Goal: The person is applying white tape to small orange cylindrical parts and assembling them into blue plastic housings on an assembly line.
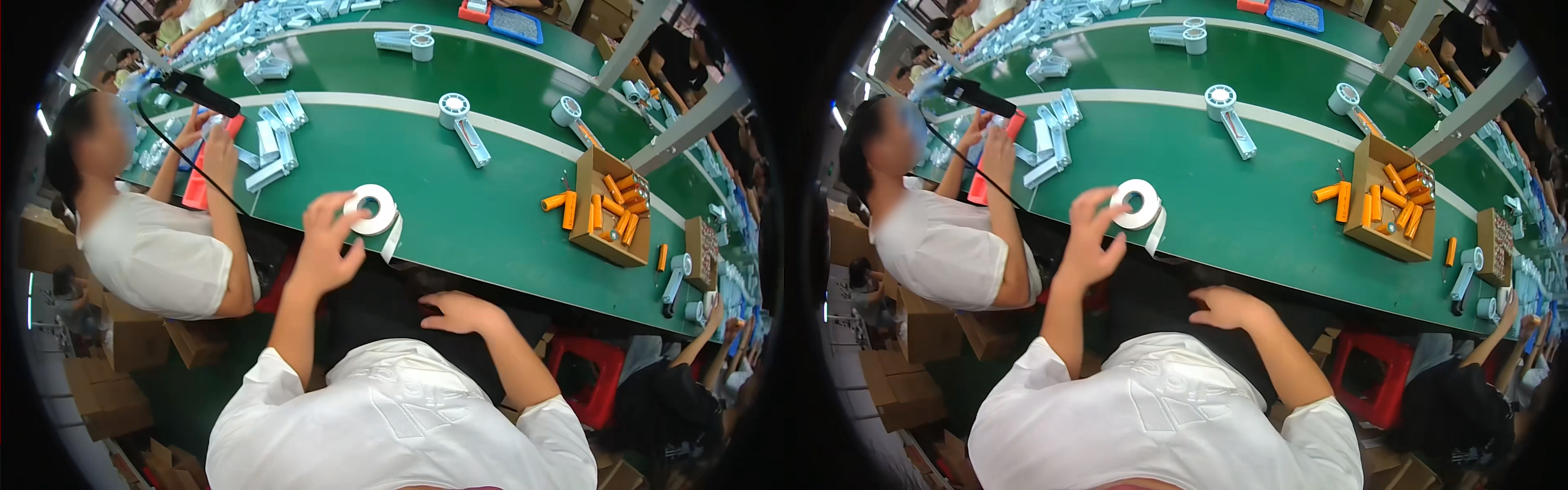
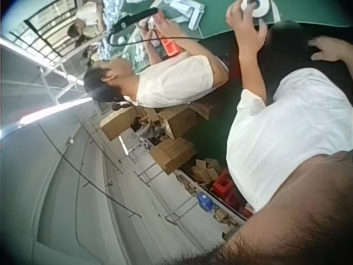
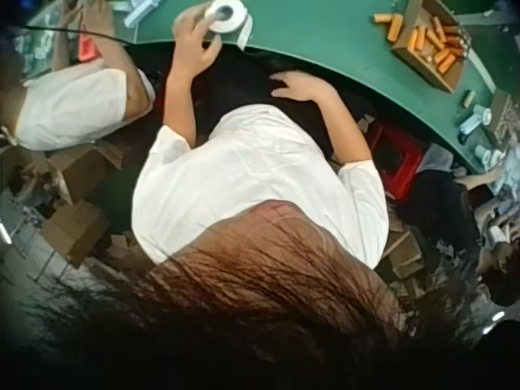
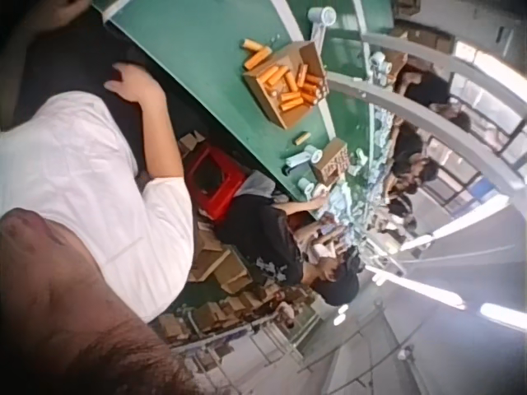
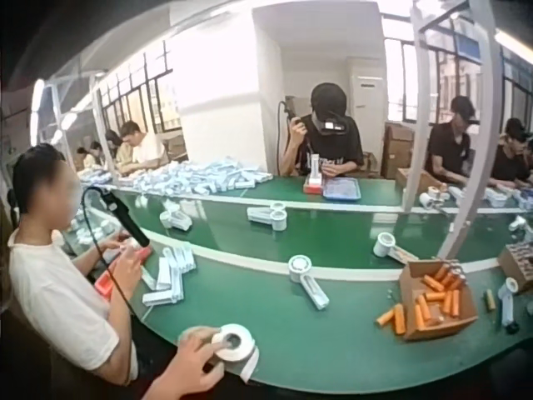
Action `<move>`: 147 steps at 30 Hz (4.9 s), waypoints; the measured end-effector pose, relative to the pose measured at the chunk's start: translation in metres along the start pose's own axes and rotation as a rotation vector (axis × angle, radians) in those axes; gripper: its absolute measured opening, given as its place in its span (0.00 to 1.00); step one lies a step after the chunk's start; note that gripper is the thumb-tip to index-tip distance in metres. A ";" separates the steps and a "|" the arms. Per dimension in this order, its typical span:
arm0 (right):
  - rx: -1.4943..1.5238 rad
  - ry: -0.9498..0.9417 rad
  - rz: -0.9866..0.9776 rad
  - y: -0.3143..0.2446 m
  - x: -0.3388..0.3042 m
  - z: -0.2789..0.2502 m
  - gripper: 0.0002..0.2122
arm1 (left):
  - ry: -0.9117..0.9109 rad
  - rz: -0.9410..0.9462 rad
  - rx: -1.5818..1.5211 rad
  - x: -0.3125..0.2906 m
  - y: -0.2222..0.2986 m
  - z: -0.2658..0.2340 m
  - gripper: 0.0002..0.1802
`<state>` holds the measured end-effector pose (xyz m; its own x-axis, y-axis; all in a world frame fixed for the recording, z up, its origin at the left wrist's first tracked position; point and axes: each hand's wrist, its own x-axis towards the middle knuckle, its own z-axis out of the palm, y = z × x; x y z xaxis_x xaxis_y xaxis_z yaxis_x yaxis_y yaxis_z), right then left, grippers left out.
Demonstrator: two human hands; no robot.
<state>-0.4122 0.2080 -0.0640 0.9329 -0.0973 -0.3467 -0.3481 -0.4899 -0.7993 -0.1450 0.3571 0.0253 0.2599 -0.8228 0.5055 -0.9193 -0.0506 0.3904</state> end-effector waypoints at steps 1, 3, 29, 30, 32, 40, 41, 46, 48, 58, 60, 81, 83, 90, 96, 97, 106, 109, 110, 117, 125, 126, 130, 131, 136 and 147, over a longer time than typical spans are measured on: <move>0.128 -0.146 -0.136 -0.011 -0.015 -0.014 0.21 | -0.111 -0.018 0.059 0.001 -0.019 -0.003 0.28; 0.448 -0.290 -0.137 -0.057 -0.038 -0.083 0.22 | -0.131 -0.055 -0.002 -0.004 -0.035 0.001 0.27; -0.408 1.144 -0.742 -0.052 -0.009 -0.052 0.13 | -0.379 -0.828 -1.863 0.020 0.078 0.071 0.15; -0.389 1.105 -0.773 -0.057 -0.004 -0.043 0.12 | -0.382 -0.810 -1.947 0.019 0.078 0.074 0.15; -0.324 1.024 -0.769 -0.058 -0.005 -0.035 0.13 | -0.387 -0.798 -2.028 0.015 0.077 0.074 0.15; 0.220 1.094 -0.428 -0.027 0.011 -0.026 0.28 | -0.214 -0.593 -1.431 -0.001 0.075 0.080 0.16; 0.123 1.071 -0.406 -0.020 0.013 -0.025 0.29 | -0.187 -0.582 -1.402 -0.003 0.076 0.084 0.16; 0.588 0.677 -0.283 -0.029 0.003 -0.040 0.28 | -0.070 -0.672 -1.499 -0.016 0.069 0.087 0.17; 0.407 0.821 -0.201 -0.043 0.002 -0.060 0.28 | -0.056 -0.678 -1.518 -0.021 0.069 0.083 0.17; 0.839 0.680 -0.475 -0.058 -0.002 -0.023 0.29 | -0.064 -0.657 -1.654 -0.031 0.079 0.074 0.20; 0.895 0.759 -0.569 -0.055 0.003 -0.012 0.28 | -0.069 -0.639 -1.709 -0.029 0.081 0.073 0.21; -0.583 0.761 0.266 -0.036 -0.067 -0.082 0.23 | 0.098 -0.608 -1.698 -0.031 0.059 0.060 0.22; -0.536 0.768 0.254 -0.032 -0.068 -0.091 0.22 | 0.068 -0.634 -1.765 -0.028 0.058 0.062 0.22; -0.570 0.945 0.263 -0.018 -0.023 -0.125 0.21 | -0.062 -0.651 -1.818 -0.022 0.068 0.063 0.24; 0.893 0.664 -0.453 -0.076 0.000 -0.084 0.22 | -0.091 -0.651 -1.699 -0.020 0.071 0.056 0.25; 0.900 0.656 -0.451 -0.079 0.003 -0.076 0.22 | -0.087 -0.660 -1.694 -0.021 0.072 0.056 0.25; 0.847 0.755 -0.515 -0.083 0.018 -0.050 0.26 | -0.028 -0.614 -1.601 -0.020 0.072 0.056 0.24; 0.910 0.706 -0.454 -0.093 0.019 -0.051 0.26 | 0.010 -0.602 -1.626 -0.019 0.071 0.059 0.24; 0.940 0.681 -0.425 -0.097 0.020 -0.051 0.26 | 0.031 -0.594 -1.637 -0.018 0.071 0.060 0.24; 0.668 0.650 -0.459 -0.080 0.020 -0.054 0.31 | 0.047 -0.559 -1.614 -0.019 0.067 0.061 0.24; 0.932 0.378 -0.410 -0.097 0.000 -0.068 0.32 | 0.043 -0.505 -1.589 -0.019 0.063 0.056 0.23; 0.764 0.394 -0.309 -0.101 -0.002 -0.068 0.31 | 0.045 -0.489 -1.594 -0.019 0.063 0.054 0.23; 0.222 0.546 -0.454 -0.103 0.000 -0.060 0.27 | 0.033 -0.459 -1.580 -0.016 0.064 0.048 0.22; 0.038 0.590 -0.498 -0.103 0.000 -0.058 0.26 | 0.029 -0.448 -1.575 -0.017 0.063 0.047 0.22; -0.077 0.706 -0.472 -0.094 0.004 -0.044 0.21 | -0.028 -0.412 -1.449 -0.022 0.056 0.052 0.21; 0.975 0.798 -0.552 -0.037 0.008 -0.032 0.32 | -0.025 0.093 0.190 0.048 -0.047 0.009 0.17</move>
<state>-0.3891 0.1975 -0.0210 0.6538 -0.7195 0.2342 0.4679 0.1412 -0.8724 -0.0924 0.3148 0.0245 0.1658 -0.8424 0.5127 -0.9789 -0.0776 0.1891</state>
